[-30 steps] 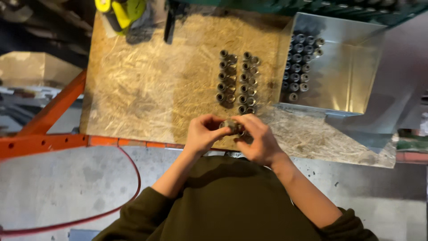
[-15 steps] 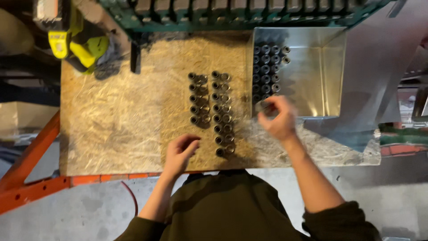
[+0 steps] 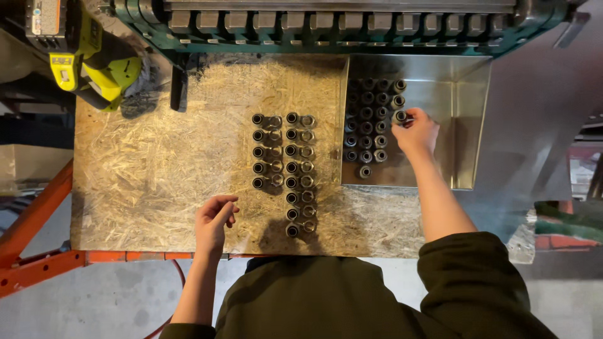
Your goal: The person repeatedly picks up small cylindrical metal parts from a workbench, fits a ring onto each part by hand, and places the assembled units into a metal bin. The process is repeated for multiple parts throughout the clip.
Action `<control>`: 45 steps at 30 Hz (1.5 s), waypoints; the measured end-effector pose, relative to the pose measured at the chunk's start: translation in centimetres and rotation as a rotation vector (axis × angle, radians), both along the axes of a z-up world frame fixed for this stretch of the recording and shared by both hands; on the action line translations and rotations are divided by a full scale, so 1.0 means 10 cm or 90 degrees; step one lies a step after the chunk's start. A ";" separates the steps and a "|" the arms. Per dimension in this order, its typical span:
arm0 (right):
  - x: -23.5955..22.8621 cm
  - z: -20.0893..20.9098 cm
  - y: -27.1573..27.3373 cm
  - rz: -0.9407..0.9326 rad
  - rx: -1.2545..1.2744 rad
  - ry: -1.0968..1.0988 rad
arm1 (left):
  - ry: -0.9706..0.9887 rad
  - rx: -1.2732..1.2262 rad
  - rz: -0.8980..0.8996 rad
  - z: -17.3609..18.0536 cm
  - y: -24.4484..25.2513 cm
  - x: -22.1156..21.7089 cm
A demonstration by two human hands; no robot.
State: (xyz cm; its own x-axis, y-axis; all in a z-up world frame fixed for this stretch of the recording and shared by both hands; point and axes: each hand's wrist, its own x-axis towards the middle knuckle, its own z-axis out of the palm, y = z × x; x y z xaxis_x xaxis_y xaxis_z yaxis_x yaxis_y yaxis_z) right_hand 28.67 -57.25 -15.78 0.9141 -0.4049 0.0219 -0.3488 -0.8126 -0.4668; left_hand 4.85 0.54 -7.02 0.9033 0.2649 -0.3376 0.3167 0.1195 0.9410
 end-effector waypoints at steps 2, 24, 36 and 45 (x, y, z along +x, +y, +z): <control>0.04 -0.01 0.00 -0.015 0.018 0.040 | -0.006 -0.006 0.009 0.00 0.00 -0.03; 0.10 -0.25 -0.23 0.005 0.008 0.114 | 0.001 -0.024 0.026 -0.07 -0.01 -0.08; -1.75 0.99 1.25 0.121 0.038 -0.315 | -0.240 0.619 -0.233 -0.04 -0.25 0.19; -2.29 0.89 2.65 0.446 0.101 -0.209 | -0.358 0.719 -0.283 -0.53 -0.32 0.51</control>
State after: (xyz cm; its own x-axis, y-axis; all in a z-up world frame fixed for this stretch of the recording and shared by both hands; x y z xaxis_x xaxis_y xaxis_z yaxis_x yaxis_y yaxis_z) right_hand 5.82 -30.75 -6.89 0.9142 0.2415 0.3254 0.3955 -0.7069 -0.5864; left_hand 9.90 -2.65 -12.31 0.9280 -0.2006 0.3140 -0.3354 -0.8170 0.4691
